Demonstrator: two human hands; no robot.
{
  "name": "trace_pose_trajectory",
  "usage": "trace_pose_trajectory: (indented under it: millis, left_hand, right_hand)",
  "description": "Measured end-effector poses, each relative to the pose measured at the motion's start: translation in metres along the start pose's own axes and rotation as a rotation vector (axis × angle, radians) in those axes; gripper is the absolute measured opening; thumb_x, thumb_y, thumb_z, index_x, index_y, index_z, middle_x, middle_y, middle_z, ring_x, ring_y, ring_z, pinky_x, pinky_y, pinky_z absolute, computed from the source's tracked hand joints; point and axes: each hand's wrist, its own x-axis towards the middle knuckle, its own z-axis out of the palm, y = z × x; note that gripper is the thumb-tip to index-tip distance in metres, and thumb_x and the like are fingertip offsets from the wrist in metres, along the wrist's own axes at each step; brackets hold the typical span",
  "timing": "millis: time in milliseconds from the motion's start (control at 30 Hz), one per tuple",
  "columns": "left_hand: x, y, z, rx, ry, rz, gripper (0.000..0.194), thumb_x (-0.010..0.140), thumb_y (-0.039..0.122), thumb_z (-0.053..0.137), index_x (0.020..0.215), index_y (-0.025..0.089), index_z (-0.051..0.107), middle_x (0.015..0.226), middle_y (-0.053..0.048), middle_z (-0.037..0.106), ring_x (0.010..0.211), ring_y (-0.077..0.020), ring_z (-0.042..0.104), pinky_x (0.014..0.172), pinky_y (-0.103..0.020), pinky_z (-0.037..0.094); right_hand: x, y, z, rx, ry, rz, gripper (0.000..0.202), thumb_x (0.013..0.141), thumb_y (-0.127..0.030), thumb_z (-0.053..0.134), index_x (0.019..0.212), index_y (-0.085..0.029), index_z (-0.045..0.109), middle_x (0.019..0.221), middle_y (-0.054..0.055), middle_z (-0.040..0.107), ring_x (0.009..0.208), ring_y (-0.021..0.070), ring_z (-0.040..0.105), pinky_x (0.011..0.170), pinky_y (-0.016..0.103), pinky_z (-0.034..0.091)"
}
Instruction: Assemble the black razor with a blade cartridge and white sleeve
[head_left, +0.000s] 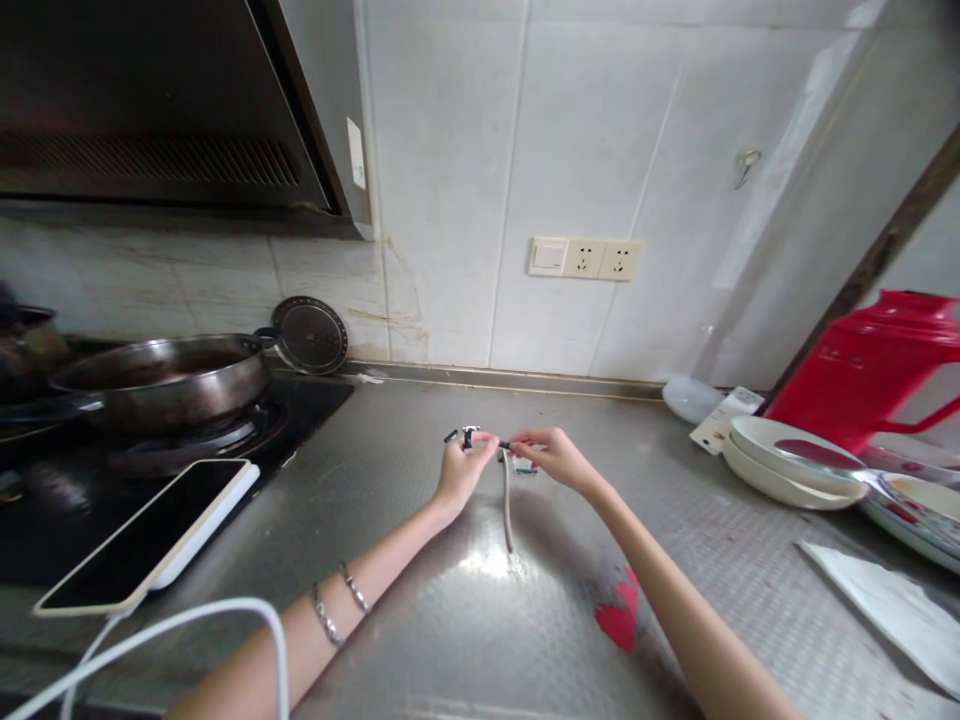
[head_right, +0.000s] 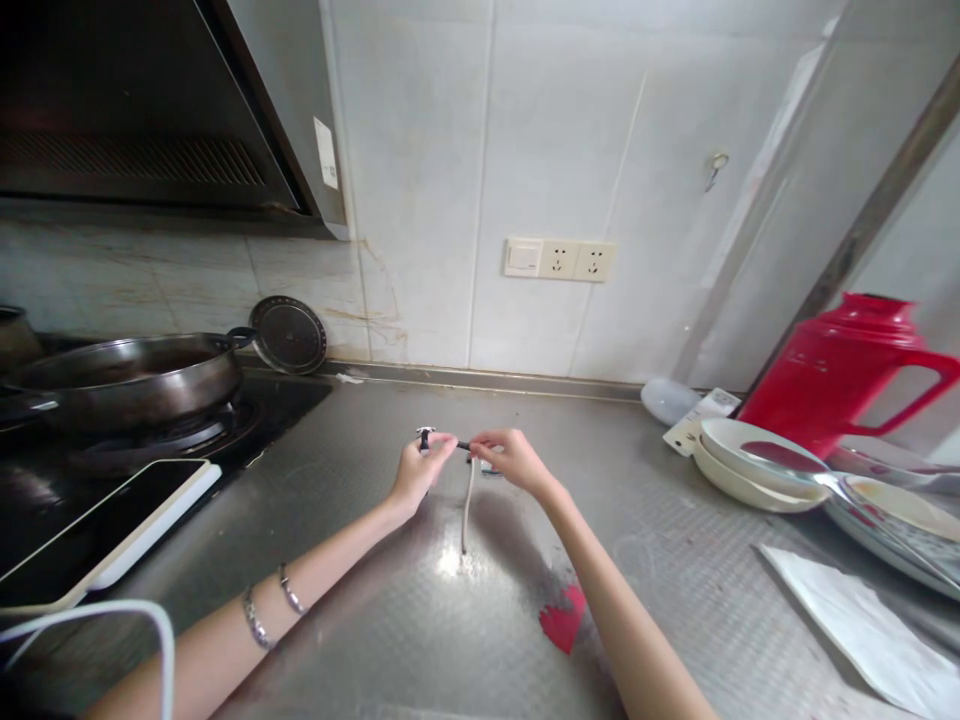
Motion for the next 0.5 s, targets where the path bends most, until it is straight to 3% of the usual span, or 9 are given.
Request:
trace_pose_trajectory:
  millis: [300,500]
  left_hand:
    - [0.0049,-0.0019,-0.0006,0.021,0.020,0.014,0.022,0.061,0.034,0.065,0.070,0.013,0.067,0.038,0.004,0.044,0.042,-0.0107,0.044,0.046,-0.022,0.030]
    - [0.0055,-0.0021,-0.0026,0.033,0.004,0.005,0.026,0.063,0.036,0.064,0.075,0.013,0.065,0.040,0.006,0.041,0.042,-0.0089,0.040,0.045,-0.021,0.029]
  right_hand:
    - [0.0010,0.0018,0.0000,0.108,0.017,0.033,0.030,0.075,-0.035,0.056,0.092,-0.015,0.070,0.077,0.005,0.070,0.065,0.0139,0.061,0.046,0.019,0.048]
    - [0.0017,0.0000,0.0009,0.148,0.036,0.061,0.027,0.072,-0.033,0.058,0.086,-0.015,0.072,0.071,0.003,0.069,0.049,0.0089,0.055,0.042,0.018,0.048]
